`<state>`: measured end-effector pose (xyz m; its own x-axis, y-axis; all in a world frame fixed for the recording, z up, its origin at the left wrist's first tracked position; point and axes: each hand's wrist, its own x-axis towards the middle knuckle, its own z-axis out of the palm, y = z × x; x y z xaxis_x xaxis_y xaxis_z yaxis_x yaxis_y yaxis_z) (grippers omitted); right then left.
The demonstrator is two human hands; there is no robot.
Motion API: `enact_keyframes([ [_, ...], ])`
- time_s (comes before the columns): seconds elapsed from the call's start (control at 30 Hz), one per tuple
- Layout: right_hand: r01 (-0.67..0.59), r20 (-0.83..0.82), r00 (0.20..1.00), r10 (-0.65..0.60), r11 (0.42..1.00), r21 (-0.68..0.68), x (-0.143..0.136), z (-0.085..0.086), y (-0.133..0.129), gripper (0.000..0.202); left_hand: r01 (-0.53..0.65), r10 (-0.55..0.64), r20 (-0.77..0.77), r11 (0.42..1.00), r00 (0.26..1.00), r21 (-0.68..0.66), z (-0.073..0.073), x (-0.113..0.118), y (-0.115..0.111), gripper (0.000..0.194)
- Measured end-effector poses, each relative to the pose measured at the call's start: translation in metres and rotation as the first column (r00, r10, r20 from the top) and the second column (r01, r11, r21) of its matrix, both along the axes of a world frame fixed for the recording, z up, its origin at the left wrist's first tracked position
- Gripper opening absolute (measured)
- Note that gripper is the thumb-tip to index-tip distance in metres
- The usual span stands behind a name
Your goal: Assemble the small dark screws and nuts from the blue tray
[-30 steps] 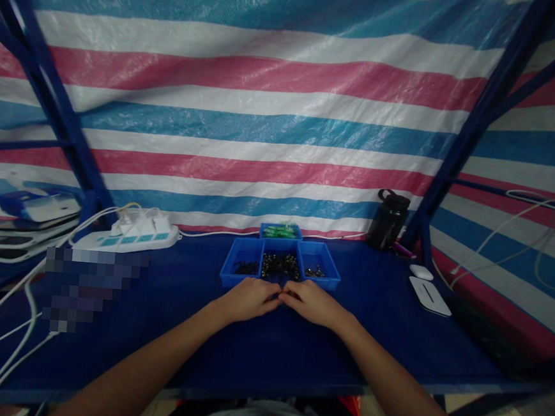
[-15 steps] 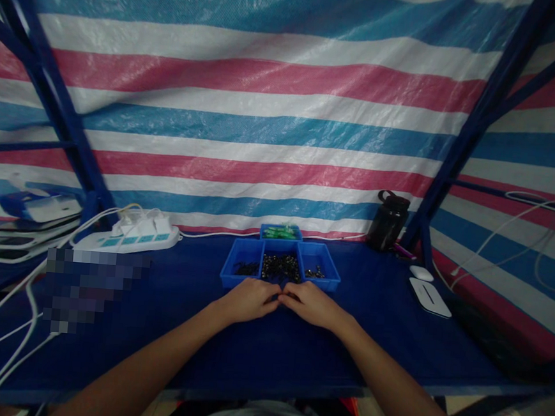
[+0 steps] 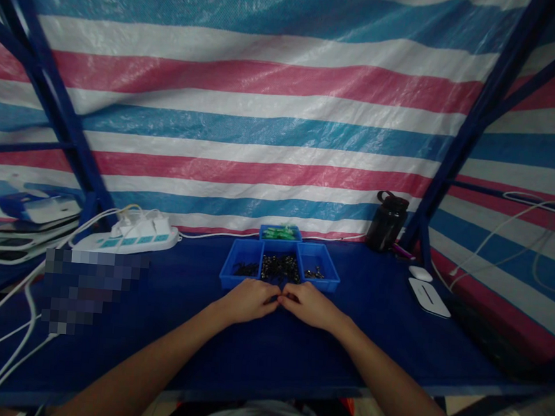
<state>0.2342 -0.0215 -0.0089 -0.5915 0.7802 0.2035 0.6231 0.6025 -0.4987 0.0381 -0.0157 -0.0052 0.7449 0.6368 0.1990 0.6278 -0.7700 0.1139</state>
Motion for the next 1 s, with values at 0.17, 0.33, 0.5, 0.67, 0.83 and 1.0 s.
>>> enact_keyframes([
  [0.17, -0.005, -0.015, 1.000, 0.005, 1.000, -0.012, 0.0003, 0.0009, -0.0001, 0.021, 0.008, -0.008, 0.002, 1.000, 1.000, -0.005, -0.0007, -0.0002, 0.0012, 0.014],
  [0.33, -0.014, -0.032, 0.999, 0.014, 1.000, -0.017, 0.0013, 0.0020, 0.0002, 0.021, 0.011, -0.011, 0.007, 1.000, 1.000, 0.013, -0.0020, 0.0000, 0.0016, 0.014],
  [0.5, -0.015, -0.037, 0.999, 0.014, 0.999, -0.032, 0.0028, 0.0033, 0.0005, 0.019, 0.027, -0.027, 0.012, 1.000, 1.000, 0.007, -0.0024, -0.0005, 0.0016, 0.018],
  [0.67, -0.024, -0.037, 0.999, 0.022, 0.998, -0.054, 0.0042, 0.0044, 0.0007, 0.019, 0.026, -0.026, 0.007, 1.000, 1.000, -0.011, -0.0003, -0.0006, 0.0000, 0.024],
  [0.83, -0.014, -0.010, 1.000, 0.013, 0.998, -0.059, 0.0049, 0.0057, 0.0003, 0.018, 0.026, -0.026, 0.004, 0.999, 1.000, -0.027, -0.0012, -0.0009, -0.0001, 0.027],
  [1.0, 0.001, 0.029, 1.000, 0.000, 1.000, -0.027, 0.0049, 0.0048, 0.0009, 0.016, 0.021, -0.022, -0.011, 0.999, 1.000, -0.029, -0.0025, -0.0012, 0.0006, 0.027],
])
